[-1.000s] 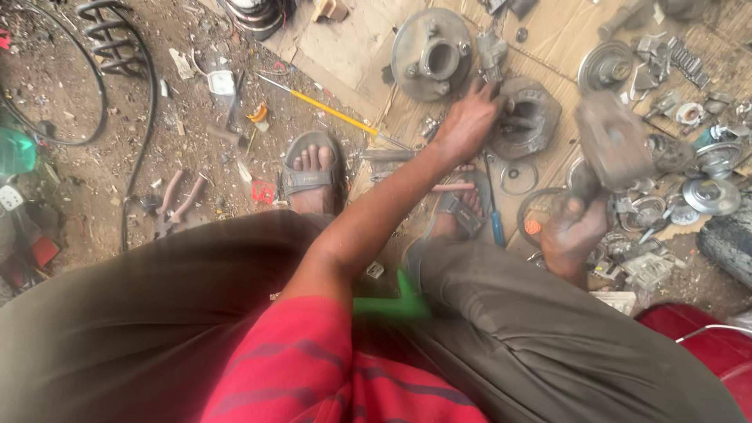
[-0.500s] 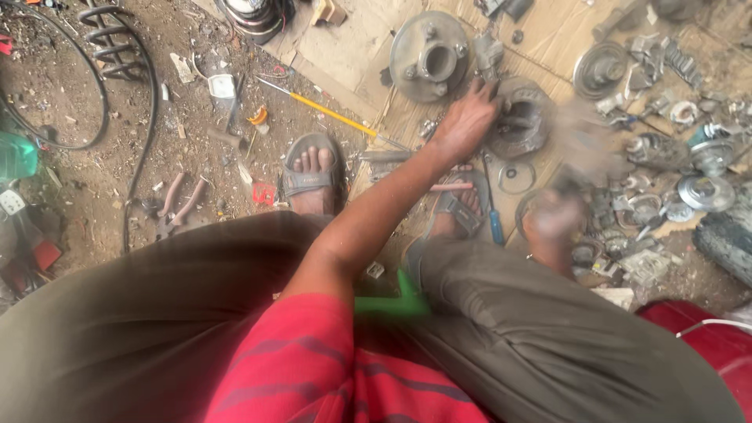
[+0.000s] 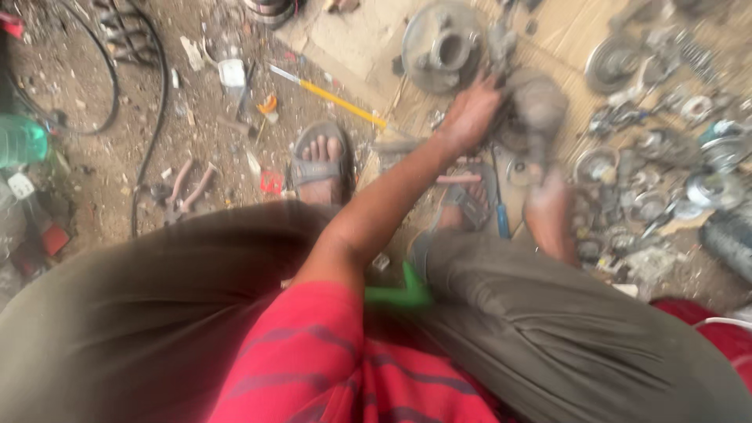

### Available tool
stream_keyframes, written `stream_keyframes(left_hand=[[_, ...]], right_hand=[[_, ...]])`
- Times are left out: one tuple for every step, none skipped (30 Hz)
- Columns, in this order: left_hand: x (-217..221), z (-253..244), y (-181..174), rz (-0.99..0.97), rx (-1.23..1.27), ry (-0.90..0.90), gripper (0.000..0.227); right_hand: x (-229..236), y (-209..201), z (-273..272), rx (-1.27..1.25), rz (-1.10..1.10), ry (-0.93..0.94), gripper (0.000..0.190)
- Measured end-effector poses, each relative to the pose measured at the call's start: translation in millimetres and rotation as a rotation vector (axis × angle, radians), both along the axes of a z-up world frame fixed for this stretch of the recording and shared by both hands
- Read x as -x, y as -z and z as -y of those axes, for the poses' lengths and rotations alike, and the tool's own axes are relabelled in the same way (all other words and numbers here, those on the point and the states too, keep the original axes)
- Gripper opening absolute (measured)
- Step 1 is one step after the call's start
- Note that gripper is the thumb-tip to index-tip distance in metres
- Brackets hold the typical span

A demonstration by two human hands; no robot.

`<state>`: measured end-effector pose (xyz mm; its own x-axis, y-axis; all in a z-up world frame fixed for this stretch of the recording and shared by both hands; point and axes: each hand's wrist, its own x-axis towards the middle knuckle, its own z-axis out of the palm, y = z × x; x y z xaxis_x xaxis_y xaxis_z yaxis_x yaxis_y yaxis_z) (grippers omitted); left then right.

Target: The person sits on a low stool in a cluttered workshop and uses a screwdriver to manipulate a small metal component held in the left hand. The person then uses a hammer to tap the component while it rests on a larger metal part on the floor.

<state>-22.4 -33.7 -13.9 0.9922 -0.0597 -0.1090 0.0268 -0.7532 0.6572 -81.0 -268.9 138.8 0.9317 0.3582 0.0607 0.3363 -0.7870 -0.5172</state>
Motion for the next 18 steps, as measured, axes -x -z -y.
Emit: stream_keyframes(left_hand=[[-7,-4,-4,0.138,0.023,-0.068,0.036],[-14,-8,-9,0.278,0.047,-0.133,0.047],[-19,-15,-11,0.406,0.069,-0.204,0.059],[-32,-28,-9,0.305,0.068,-0.181,0.05],[-18,-17,-8,0.15,0.112,-0.125,0.04],[-8,-9,-4,-0.005,0.155,-0.068,0.031],[-5,-4,0,0.042,0.174,-0.077,0.032],[-3,-1,6,0.089,0.192,-0.089,0.033],[-13,-9,13,0.167,0.187,-0.116,0.033],[-15,-12,17,0.185,0.219,-0.125,0.032],[-14,-8,20,0.201,0.258,-0.122,0.03],[-9,-3,20,0.218,0.298,-0.119,0.029],[-17,-5,20,0.217,0.205,-0.11,0.032],[-24,-6,16,0.214,0.111,-0.105,0.035],[-27,-12,15,0.202,0.011,-0.105,0.037],[-37,-22,15,0.166,-0.054,-0.105,0.035],[-27,-14,13,0.082,-0.08,-0.083,0.033],[-21,-9,12,-0.001,-0.106,-0.058,0.03]], right_hand=[[-10,6,-7,0.02,-0.021,-0.018,0.047],[-24,10,-12,0.04,-0.041,-0.036,0.049],[-38,14,-18,0.063,-0.075,-0.063,0.05],[-59,21,-23,0.056,-0.013,-0.08,0.049],[-46,13,-9,0.064,0.005,-0.062,0.048],[-39,7,3,0.058,0.035,-0.051,0.047],[-37,3,11,-0.023,0.069,-0.04,0.047],[-34,1,14,-0.064,0.086,-0.023,0.046],[-38,5,6,-0.107,0.116,-0.019,0.046],[-36,8,-3,-0.002,0.046,-0.009,0.045],[-27,11,-11,0.097,-0.017,0.006,0.044],[-18,11,-18,0.203,-0.075,0.015,0.044],[-25,14,-28,0.202,-0.123,0.015,0.043],[-33,15,-34,0.175,-0.164,0.022,0.043],[-39,16,-40,0.125,-0.201,0.024,0.042],[-45,18,-41,0.084,-0.172,0.024,0.041],[-42,12,-28,0.087,-0.167,0.032,0.041],[-37,7,-12,0.096,-0.157,0.034,0.04]])
